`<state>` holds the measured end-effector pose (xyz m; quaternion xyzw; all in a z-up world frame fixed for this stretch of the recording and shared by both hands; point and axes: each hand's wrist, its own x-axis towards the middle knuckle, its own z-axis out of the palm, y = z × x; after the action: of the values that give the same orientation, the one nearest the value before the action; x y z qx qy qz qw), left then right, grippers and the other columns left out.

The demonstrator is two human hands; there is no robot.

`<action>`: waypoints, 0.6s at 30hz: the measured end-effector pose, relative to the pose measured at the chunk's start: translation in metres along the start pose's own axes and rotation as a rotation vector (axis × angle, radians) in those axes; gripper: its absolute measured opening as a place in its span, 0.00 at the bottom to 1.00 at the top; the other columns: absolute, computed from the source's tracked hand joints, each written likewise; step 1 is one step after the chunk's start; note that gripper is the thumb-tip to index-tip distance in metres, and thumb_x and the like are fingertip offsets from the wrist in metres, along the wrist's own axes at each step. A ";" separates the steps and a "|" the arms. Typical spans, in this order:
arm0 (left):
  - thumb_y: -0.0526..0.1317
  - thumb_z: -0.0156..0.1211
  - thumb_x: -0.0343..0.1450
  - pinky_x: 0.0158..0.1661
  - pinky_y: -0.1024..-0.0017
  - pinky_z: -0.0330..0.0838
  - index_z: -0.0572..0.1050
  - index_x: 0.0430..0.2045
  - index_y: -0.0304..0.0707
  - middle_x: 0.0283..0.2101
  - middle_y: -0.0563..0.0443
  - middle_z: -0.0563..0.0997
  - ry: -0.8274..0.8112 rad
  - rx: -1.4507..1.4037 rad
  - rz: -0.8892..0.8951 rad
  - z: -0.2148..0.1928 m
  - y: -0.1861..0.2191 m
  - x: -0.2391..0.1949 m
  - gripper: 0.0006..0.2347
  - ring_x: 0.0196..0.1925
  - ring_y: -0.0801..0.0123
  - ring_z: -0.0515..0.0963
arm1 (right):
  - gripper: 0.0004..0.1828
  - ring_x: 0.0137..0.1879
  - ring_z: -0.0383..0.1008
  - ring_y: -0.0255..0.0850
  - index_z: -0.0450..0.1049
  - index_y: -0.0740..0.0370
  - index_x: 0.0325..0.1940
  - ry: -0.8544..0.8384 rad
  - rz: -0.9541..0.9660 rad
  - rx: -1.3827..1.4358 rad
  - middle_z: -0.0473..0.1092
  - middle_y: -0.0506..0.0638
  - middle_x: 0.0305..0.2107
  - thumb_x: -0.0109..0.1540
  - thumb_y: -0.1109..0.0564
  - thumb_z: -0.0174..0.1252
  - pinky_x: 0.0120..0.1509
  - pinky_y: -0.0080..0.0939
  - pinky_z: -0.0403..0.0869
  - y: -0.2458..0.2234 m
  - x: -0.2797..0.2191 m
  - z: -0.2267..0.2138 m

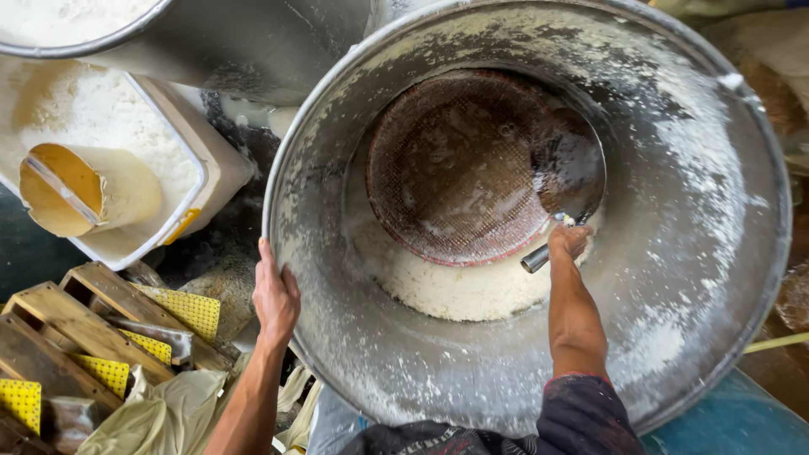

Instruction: The person uses a large ladle to scoop a white rice mixture from a large metal tub and pours it into a white plastic container. They repeat this process, transferring the mixture between containers and occasionally stirring the contents.

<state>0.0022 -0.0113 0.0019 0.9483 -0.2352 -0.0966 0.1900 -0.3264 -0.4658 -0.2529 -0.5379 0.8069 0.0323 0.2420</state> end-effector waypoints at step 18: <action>0.31 0.54 0.73 0.42 0.52 0.73 0.49 0.74 0.32 0.48 0.29 0.75 0.042 0.033 0.036 -0.002 -0.001 0.000 0.32 0.43 0.38 0.78 | 0.20 0.18 0.70 0.43 0.70 0.67 0.23 -1.473 -0.071 0.645 0.69 0.54 0.15 0.67 0.54 0.53 0.25 0.42 0.74 -0.030 -0.177 0.132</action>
<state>0.0036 -0.0102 0.0034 0.9487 -0.2500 -0.0694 0.1807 -0.1990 -0.2859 -0.2876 -0.3072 0.3920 0.1365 0.8564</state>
